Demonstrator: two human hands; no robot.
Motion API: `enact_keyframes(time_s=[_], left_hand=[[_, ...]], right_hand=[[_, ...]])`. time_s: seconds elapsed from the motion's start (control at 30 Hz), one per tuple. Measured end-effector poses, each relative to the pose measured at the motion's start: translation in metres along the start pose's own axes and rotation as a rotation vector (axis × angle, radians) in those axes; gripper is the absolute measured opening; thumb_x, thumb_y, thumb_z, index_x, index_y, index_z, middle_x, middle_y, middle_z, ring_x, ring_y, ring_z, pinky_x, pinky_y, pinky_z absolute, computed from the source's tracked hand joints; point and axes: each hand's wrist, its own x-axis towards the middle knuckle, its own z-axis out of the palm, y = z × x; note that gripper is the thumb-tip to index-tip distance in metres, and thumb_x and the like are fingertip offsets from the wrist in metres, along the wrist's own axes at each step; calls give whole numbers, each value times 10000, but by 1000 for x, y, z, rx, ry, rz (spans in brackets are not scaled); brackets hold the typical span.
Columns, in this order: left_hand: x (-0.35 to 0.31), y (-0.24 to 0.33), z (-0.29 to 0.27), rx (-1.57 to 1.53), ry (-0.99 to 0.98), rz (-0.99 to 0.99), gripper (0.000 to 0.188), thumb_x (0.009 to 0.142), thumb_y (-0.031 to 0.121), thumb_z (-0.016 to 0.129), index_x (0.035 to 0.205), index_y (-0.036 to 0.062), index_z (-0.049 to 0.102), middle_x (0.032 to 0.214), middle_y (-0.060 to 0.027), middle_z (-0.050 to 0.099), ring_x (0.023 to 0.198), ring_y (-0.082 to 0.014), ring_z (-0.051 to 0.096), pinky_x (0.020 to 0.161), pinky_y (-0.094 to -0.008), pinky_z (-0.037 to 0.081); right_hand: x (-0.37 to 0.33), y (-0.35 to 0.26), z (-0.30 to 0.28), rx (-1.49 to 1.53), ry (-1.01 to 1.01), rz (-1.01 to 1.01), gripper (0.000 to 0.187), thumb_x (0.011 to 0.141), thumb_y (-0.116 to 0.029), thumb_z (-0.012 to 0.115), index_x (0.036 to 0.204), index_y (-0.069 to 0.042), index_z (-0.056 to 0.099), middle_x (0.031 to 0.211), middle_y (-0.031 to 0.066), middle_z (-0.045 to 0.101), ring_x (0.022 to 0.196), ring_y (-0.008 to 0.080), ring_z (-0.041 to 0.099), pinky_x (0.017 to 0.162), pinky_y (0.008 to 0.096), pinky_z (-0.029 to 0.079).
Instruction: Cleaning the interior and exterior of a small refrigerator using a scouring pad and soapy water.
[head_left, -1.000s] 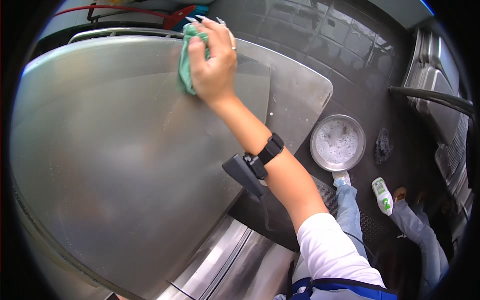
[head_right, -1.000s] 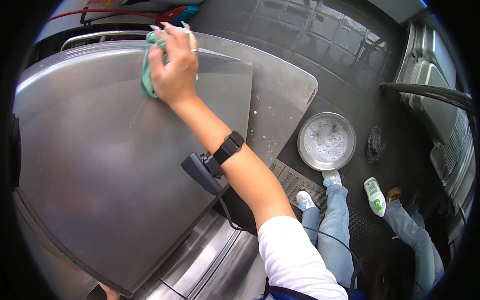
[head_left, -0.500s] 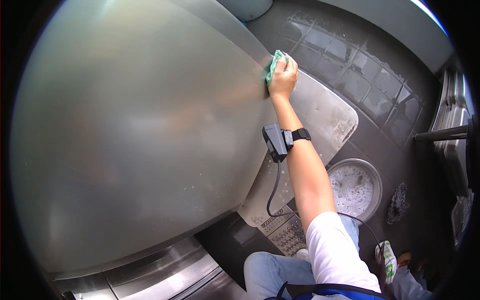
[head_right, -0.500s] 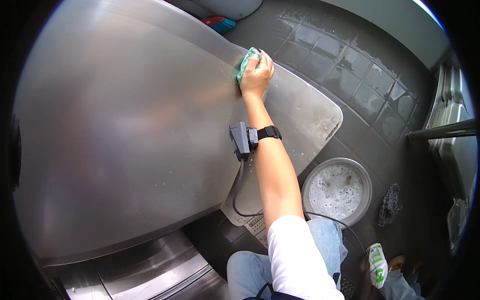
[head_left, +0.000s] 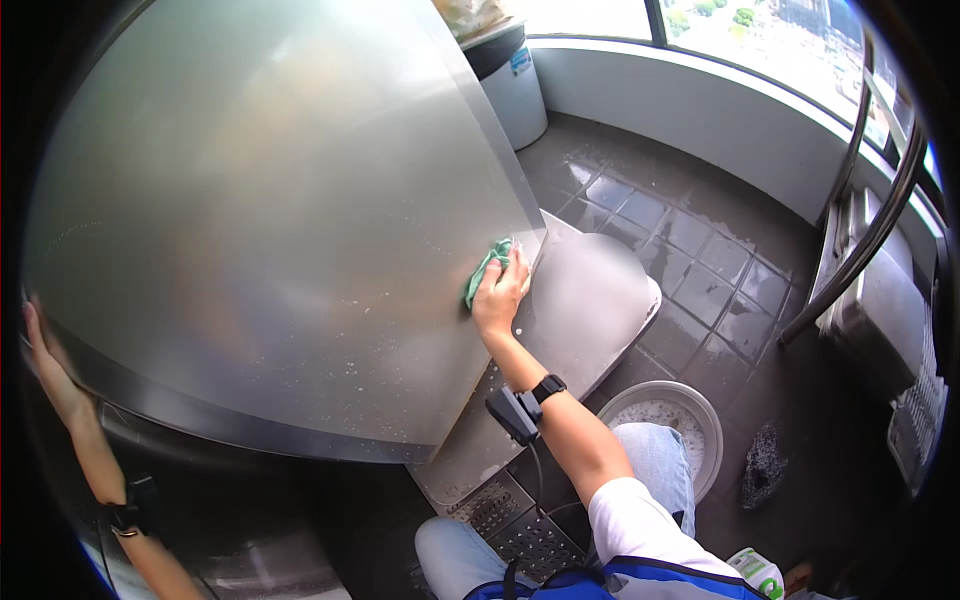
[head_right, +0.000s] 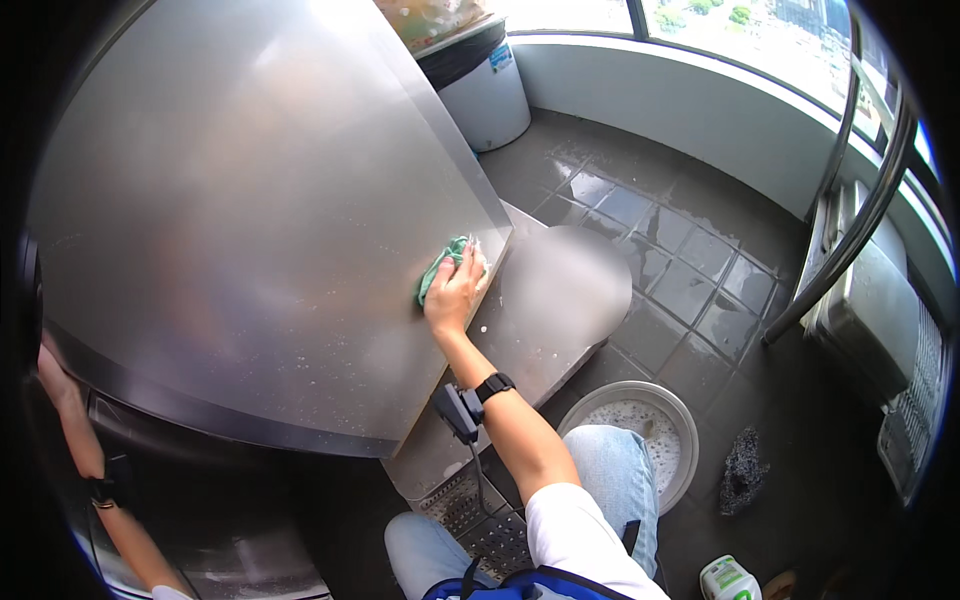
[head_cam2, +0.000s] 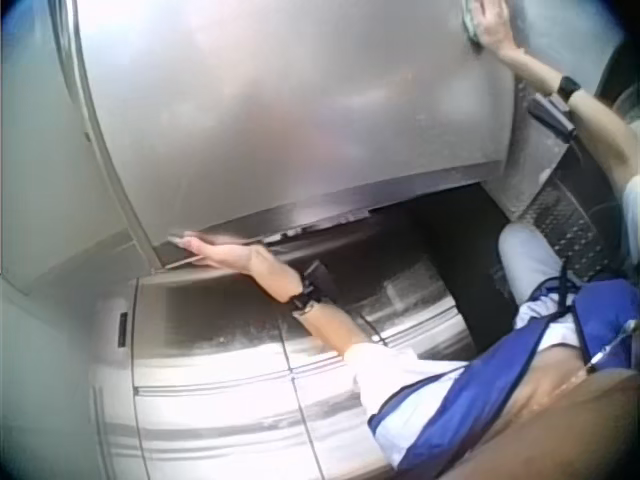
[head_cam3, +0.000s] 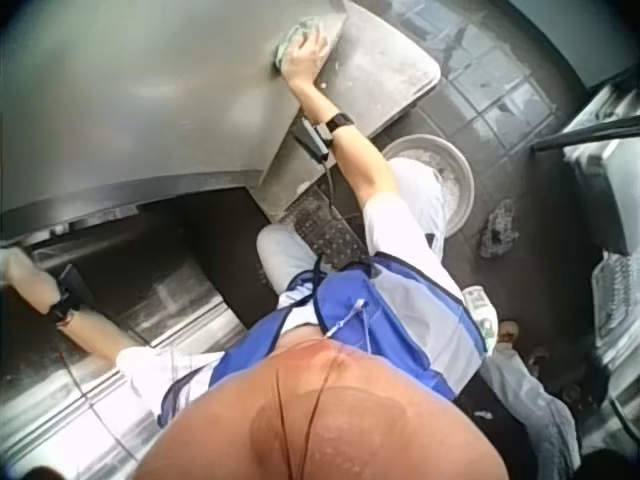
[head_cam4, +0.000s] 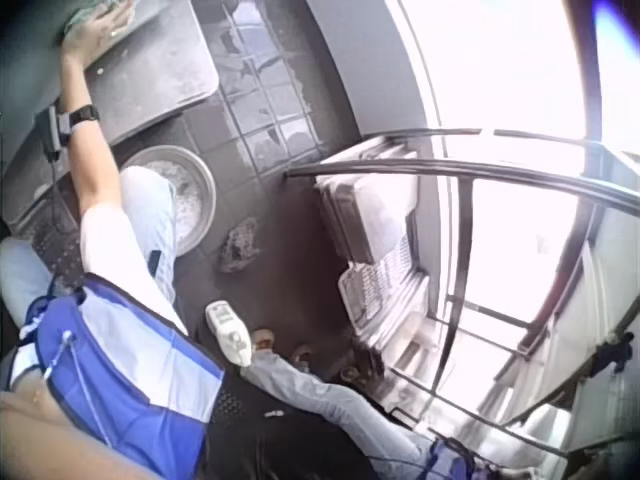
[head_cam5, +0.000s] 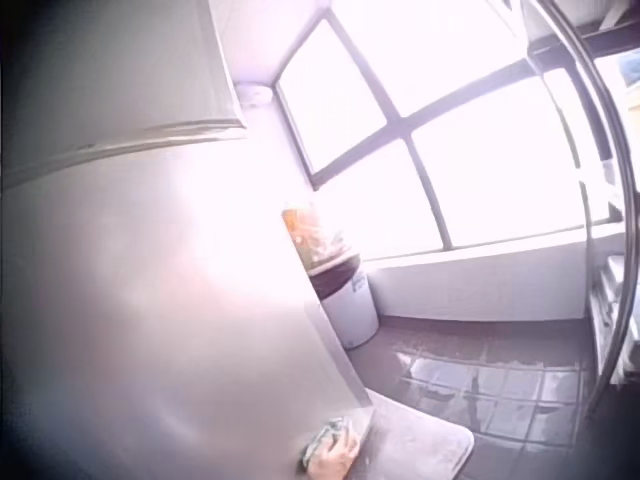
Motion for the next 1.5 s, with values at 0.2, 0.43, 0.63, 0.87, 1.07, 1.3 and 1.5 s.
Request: enact_keyframes(time_s=[0.2,0.43,0.63,0.87,1.07,1.3,1.5], left_hand=[[-186,-84,70,-254,85,-187,641,870,424,408,1264,-69,298,1287,-151,363,1182,-230,354,987,-321,258],[-312,-148,104,-127,200,-235,722,872,493,336,1296,-75,200,1353,-180,236,1245,-244,249,1025,-339,184],[-363,-185,100,-72,162,-298,747,846,524,378,1262,-80,235,1245,-164,353,1135,-237,354,965,-338,252],[-434,-201,107,-159,104,-444,752,849,509,377,1292,-69,187,1309,-167,278,1191,-241,298,997,-329,204],[-420,-169,126,-257,258,-500,711,728,615,511,1062,0,380,760,11,353,657,-78,322,626,-208,306],[-459,-209,113,-373,285,-670,471,890,453,312,1010,6,404,891,-43,445,817,-121,410,749,-242,336],[-456,-209,108,-574,206,-1165,443,916,420,291,1098,48,446,1059,-20,463,961,-102,433,825,-206,331]], right_hand=[[42,-125,-3,203,-65,-643,400,845,-178,423,1192,19,432,1269,190,359,1202,408,253,1008,446,182],[51,2,9,49,144,-54,461,865,-286,337,1126,70,470,1246,181,395,1172,324,333,989,389,229],[-34,-35,-4,-15,-118,-252,464,862,-198,359,1233,80,336,1321,193,278,1236,345,221,1026,424,131],[55,-119,8,203,31,-775,408,887,-253,355,1143,42,470,1253,195,385,1178,314,338,982,371,250],[30,30,-4,37,-2,-188,464,878,-258,328,1147,110,414,1212,242,391,1138,343,359,973,383,257],[-146,-32,-37,-3,-323,-323,475,884,-182,321,1274,80,252,1342,227,202,1258,359,149,1026,425,98],[-74,-153,-16,21,-124,-1066,415,903,-177,309,1236,68,347,1334,193,261,1244,309,232,1020,370,166]])
